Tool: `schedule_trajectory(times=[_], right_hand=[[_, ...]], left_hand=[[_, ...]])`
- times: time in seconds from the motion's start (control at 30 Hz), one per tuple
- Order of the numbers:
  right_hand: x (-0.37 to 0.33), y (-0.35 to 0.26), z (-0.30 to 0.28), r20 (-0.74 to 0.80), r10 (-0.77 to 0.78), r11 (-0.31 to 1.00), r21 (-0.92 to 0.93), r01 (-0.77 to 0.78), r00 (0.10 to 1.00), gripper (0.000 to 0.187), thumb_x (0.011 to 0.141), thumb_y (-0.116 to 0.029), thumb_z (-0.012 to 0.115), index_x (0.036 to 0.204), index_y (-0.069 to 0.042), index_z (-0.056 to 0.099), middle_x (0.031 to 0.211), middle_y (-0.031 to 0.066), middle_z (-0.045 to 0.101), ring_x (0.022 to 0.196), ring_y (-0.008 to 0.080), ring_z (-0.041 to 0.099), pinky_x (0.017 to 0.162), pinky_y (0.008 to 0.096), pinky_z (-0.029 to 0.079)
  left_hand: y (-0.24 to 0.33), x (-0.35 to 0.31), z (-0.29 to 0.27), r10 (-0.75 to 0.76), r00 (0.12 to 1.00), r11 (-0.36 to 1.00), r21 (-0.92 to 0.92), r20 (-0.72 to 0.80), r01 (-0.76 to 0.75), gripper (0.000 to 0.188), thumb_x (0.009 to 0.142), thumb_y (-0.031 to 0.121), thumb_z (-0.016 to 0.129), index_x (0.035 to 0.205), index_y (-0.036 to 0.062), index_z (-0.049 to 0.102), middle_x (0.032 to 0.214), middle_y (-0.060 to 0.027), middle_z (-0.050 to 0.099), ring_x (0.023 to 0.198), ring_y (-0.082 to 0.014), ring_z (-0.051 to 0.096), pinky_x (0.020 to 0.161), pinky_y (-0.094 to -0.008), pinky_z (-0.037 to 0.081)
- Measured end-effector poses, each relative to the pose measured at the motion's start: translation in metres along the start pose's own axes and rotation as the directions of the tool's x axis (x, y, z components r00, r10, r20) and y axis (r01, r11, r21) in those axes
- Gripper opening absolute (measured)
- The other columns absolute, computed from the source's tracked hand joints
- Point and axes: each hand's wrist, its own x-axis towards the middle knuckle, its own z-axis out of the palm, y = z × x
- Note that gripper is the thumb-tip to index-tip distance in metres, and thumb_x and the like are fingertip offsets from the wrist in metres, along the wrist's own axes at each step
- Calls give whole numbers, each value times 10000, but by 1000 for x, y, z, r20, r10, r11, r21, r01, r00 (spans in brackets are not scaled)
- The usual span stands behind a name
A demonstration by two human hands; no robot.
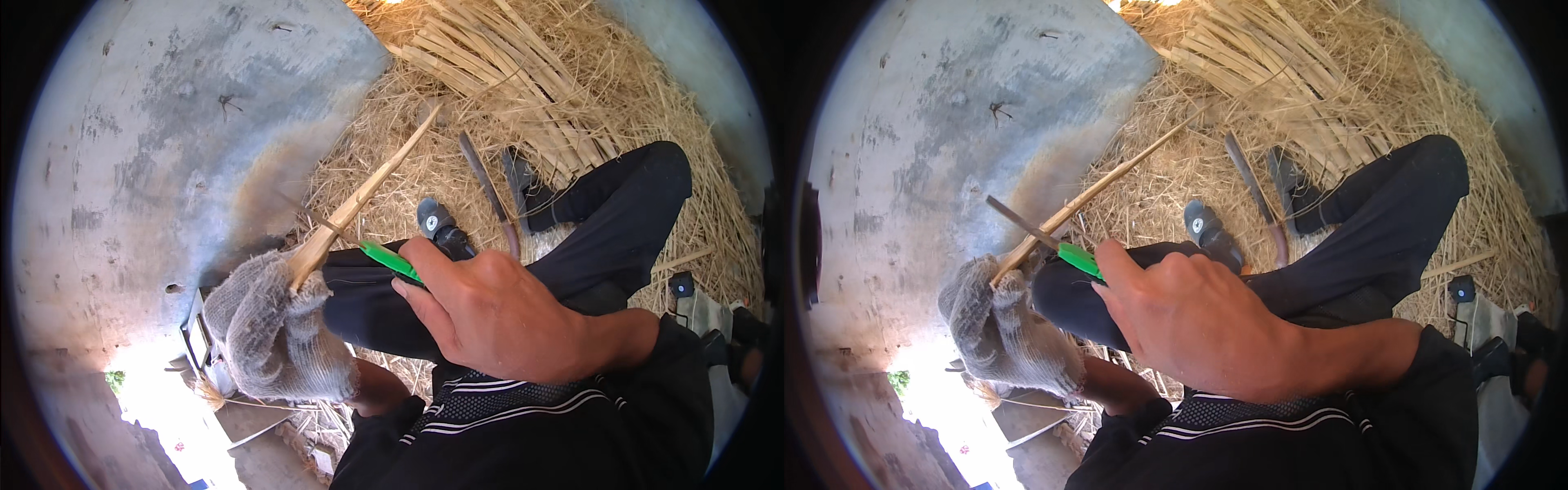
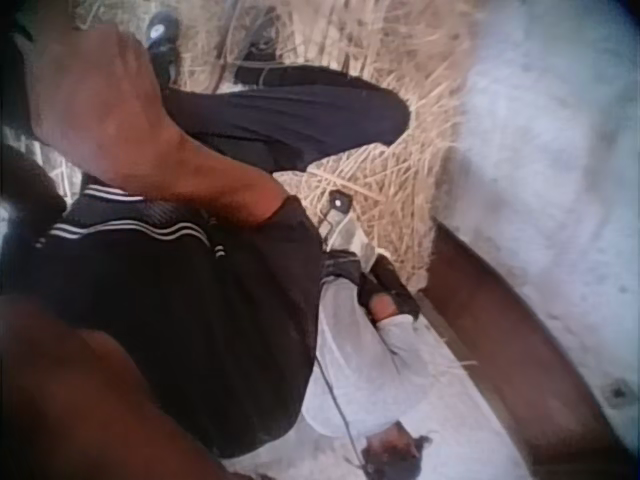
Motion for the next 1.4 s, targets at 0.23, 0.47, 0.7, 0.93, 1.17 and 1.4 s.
schedule_trajectory(times=[0.23, 0.47, 0.7, 0.93, 1.17, 1.4], right_hand=[[-1, 8, 4, -97, -128, 982, -149, 112, 987, 214, 912, -115, 644, 1032, 2, 511, 556, 161, 553, 501, 366, 597, 471, 453, 449], [1, 51, 12, -169, 5, 924, -377, -70, 986, 163, 947, -151, 564, 943, 0, 501, 529, 153, 572, 485, 335, 639, 429, 430, 511], [4, 57, 13, -168, -78, 928, -373, 10, 983, 211, 963, -201, 562, 987, 2, 508, 511, 137, 562, 475, 337, 633, 425, 437, 506], [13, 37, 15, -113, 26, 916, -395, -69, 993, 254, 998, -256, 520, 982, -3, 532, 593, 168, 621, 545, 353, 662, 494, 450, 536], [-14, 286, -12, -213, 446, 679, -552, -484, 869, 314, 986, -226, 503, 1208, -28, 602, 790, 239, 676, 742, 361, 698, 635, 478, 549], [34, 40, -14, -128, -210, 976, -77, 202, 969, 260, 1005, -210, 501, 1152, 4, 489, 566, 178, 573, 496, 366, 607, 462, 459, 472]], left_hand=[[3, 0, 2, 17, 999, 1000, 1, 32, -17, 278, 675, 158, 855, 871, -1, 739, 850, -135, 706, 805, -281, 688, 776, -382, 554], [7, 0, 10, 36, 999, 985, -170, -27, -40, 266, 688, 120, 849, 890, 1, 723, 855, -127, 712, 805, -263, 679, 765, -368, 557], [6, 2, 12, 37, 999, 975, -218, 3, -36, 253, 703, 79, 834, 907, -1, 709, 867, -120, 707, 836, -257, 669, 776, -363, 555], [-7, 5, -1, 58, 997, 993, -108, 59, -51, 156, 804, -1, 748, 917, -13, 640, 920, -138, 652, 809, -196, 648, 628, -285, 617], [-24, 3, 1, 6, 997, 976, -219, 83, 12, 162, 814, 43, 746, 933, 8, 642, 909, -115, 653, 789, -174, 650, 589, -268, 652], [-3, 5, 4, -138, 990, 983, -115, 24, 140, 115, 841, -23, 698, 900, -57, 605, 890, -148, 637, 738, -170, 630, 577, -253, 612]])
